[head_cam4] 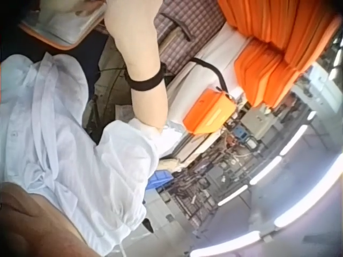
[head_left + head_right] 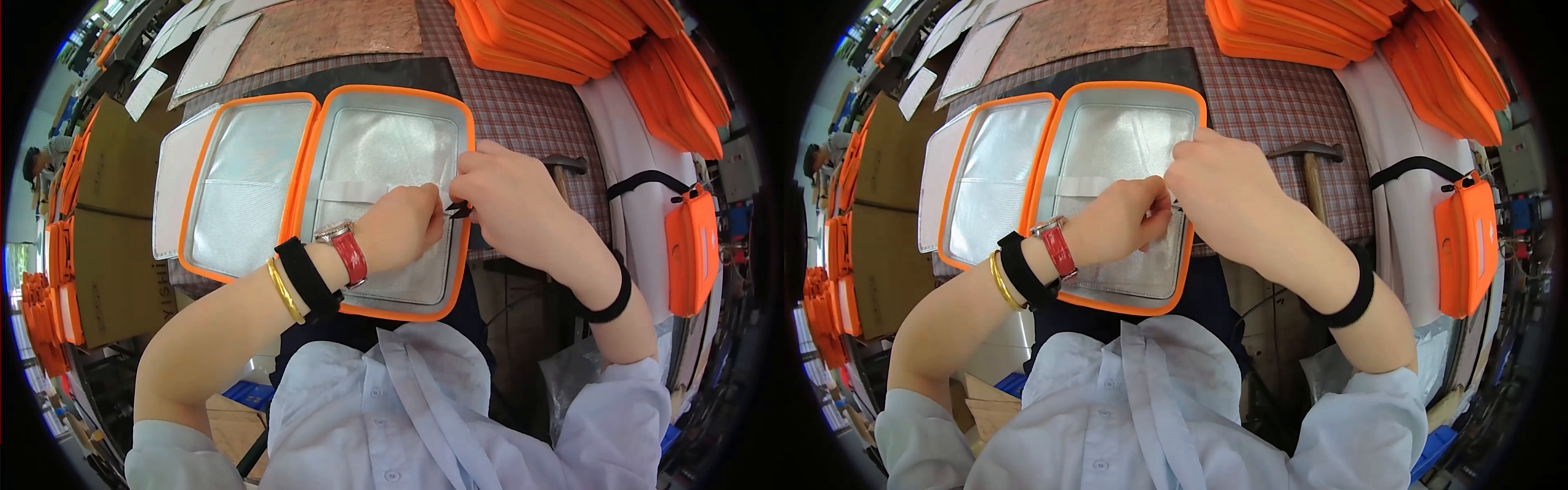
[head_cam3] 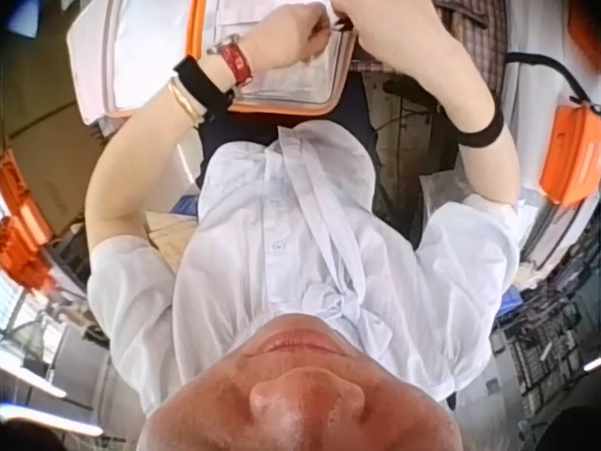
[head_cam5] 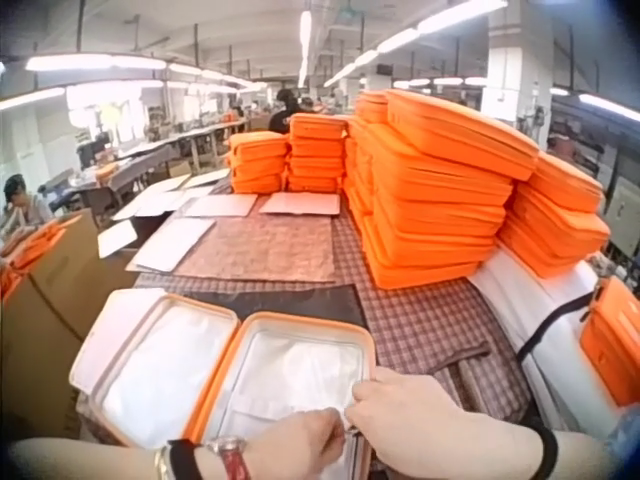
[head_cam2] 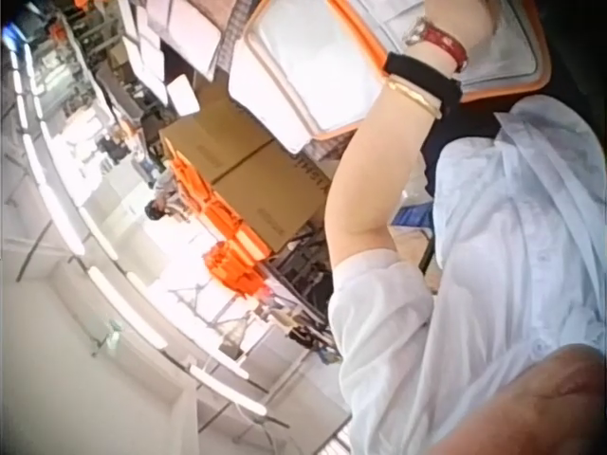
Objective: Assemble the inner lining and components of an orange first aid or emergency kit bag.
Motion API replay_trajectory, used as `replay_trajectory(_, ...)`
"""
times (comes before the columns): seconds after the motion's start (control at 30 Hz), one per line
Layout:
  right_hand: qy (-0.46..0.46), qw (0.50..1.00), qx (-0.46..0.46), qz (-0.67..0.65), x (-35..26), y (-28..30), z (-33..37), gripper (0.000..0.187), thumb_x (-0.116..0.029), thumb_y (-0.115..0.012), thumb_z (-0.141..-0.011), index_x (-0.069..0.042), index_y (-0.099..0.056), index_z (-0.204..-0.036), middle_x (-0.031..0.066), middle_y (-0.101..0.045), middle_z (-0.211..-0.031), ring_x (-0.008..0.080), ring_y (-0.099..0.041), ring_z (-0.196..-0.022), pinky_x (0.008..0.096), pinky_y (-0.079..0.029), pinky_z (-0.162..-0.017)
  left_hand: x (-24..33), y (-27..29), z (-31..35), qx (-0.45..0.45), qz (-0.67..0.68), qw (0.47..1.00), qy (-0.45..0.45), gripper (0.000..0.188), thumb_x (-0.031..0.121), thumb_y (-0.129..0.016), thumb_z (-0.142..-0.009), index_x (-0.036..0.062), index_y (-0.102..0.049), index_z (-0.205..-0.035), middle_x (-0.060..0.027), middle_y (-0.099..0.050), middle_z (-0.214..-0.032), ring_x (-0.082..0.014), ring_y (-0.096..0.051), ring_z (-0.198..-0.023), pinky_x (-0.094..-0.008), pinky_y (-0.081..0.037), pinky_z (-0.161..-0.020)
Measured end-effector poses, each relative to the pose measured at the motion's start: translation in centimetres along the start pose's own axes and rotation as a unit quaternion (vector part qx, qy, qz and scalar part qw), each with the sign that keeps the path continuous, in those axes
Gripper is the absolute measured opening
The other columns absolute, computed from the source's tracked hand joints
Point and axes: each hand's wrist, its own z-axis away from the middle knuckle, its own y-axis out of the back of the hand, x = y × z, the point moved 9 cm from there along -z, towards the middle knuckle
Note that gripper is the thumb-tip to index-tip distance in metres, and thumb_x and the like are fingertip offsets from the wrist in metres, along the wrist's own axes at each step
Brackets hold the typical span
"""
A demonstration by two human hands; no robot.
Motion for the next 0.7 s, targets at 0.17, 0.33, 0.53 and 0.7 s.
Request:
replay_trajectory(0.17,0.059,0.995,-0.072,0.042,-0.7,-1.3,-2.0,0.010,-0.009,-0.076,-0.067,-0.004,-0.073,-0.076,0.0127,-0.070,-0.077,0.0291,-0.068,-0.077,0.0386,-0.057,-0.064,0.0,-0.2,-0.3,-0.035,0.065,0.996,0.041,0.018,0.011,-0.058,-0.088,-0.0055,-0.062,-0.092,-0.0244,-0.069,-0.080,-0.0397,-0.069,-0.077,-0.0430,-0.056,-0.070)
replay_trajectory(0.33,0.047,0.982,-0.179,0.020,-0.2,-2.7,-4.0,0.012,-0.011,-0.076,-0.070,-0.003,-0.074,-0.078,0.0144,-0.071,-0.079,0.0299,-0.071,-0.076,0.0393,-0.058,-0.064,-0.1,-0.6,-0.3,-0.048,0.044,0.998,0.002,0.018,0.010,-0.057,-0.094,-0.0069,-0.059,-0.100,-0.0140,-0.069,-0.081,-0.0200,-0.069,-0.062,-0.0312,-0.056,-0.061)
replay_trajectory(0.53,0.030,0.965,-0.259,0.026,0.2,-4.0,-6.1,0.013,0.003,-0.070,-0.062,-0.005,-0.074,-0.072,0.0140,-0.070,-0.073,0.0312,-0.070,-0.074,0.0399,-0.055,-0.064,-0.1,-0.7,0.0,-0.046,0.068,0.995,0.052,0.019,0.011,-0.056,-0.095,-0.0071,-0.059,-0.102,-0.0114,-0.067,-0.078,-0.0176,-0.068,-0.060,-0.0305,-0.055,-0.059)
replay_trajectory(0.7,0.050,0.940,-0.335,0.036,0.5,-5.3,-6.7,0.019,0.004,-0.073,-0.061,-0.006,-0.077,-0.077,0.0110,-0.073,-0.074,0.0261,-0.072,-0.075,0.0371,-0.055,-0.063,-0.4,-0.6,0.8,-0.007,0.112,0.990,0.084,0.019,0.009,-0.056,-0.095,-0.0080,-0.058,-0.104,-0.0102,-0.066,-0.077,-0.0153,-0.067,-0.057,-0.0293,-0.054,-0.057)
